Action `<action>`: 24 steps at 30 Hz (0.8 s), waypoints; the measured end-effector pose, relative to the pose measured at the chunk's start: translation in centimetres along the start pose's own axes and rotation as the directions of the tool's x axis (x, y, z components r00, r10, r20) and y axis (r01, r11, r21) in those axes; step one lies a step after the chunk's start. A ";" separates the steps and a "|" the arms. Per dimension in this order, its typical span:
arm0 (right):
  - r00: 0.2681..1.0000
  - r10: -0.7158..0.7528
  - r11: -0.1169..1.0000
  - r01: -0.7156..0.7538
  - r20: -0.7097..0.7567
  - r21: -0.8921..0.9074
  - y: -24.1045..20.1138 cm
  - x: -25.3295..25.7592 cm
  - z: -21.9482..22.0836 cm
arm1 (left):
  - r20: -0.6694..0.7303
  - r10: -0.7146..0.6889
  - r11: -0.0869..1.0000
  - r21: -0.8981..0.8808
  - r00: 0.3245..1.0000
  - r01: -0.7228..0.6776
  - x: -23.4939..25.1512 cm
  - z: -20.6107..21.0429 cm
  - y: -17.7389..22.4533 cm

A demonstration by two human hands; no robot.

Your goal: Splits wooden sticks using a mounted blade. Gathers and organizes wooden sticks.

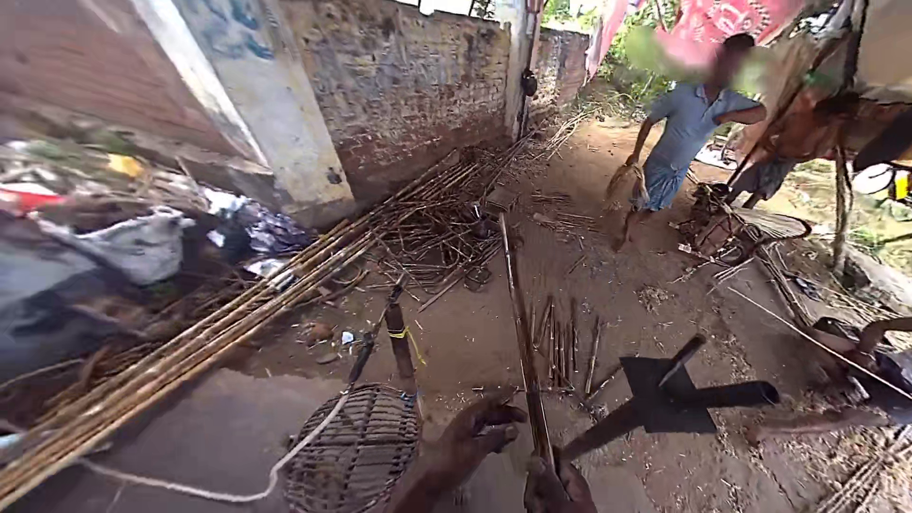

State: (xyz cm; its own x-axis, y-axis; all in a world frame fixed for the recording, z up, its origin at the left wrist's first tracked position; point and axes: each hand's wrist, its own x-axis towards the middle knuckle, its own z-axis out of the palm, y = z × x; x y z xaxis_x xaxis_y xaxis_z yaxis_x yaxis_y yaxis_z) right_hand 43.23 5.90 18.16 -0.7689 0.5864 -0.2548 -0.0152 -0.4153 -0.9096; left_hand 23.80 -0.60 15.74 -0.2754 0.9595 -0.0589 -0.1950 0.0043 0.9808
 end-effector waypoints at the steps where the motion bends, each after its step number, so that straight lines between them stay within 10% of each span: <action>1: 0.999 0.041 0.999 -0.041 -0.002 0.019 -0.5 2.2 1.4 | -0.185 -0.029 0.999 0.036 0.982 0.036 0.1 -3.0 -0.4; 4: 0.985 0.171 0.974 -0.172 0.022 0.146 -1.9 8.9 4.9 | -0.661 -0.046 0.948 0.208 0.749 0.242 0.3 -12.8 -2.3; 8: 0.965 0.225 0.929 -0.254 0.132 0.270 -3.5 17.0 9.1 | -0.862 -0.073 0.769 0.272 0.502 0.579 0.1 -22.6 -4.0; 19: 0.881 0.246 0.749 -0.438 0.404 0.497 -3.6 31.7 14.4 | -0.883 -0.127 0.471 0.347 0.452 0.811 6.9 -27.5 -4.6; 24: 0.949 0.285 0.957 -0.290 0.131 0.014 -2.9 35.4 16.3 | -0.901 -0.138 0.396 0.331 0.412 0.856 8.8 -28.2 -3.6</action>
State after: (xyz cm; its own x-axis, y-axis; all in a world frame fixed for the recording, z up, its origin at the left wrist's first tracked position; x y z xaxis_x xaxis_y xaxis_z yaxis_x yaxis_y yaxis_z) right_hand 5.69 16.54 17.11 -0.8183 0.3467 -0.4585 0.1995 -0.5768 -0.7922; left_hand -4.45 -0.14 6.47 -0.9345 0.1412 -0.3267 -0.0012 0.9167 0.3996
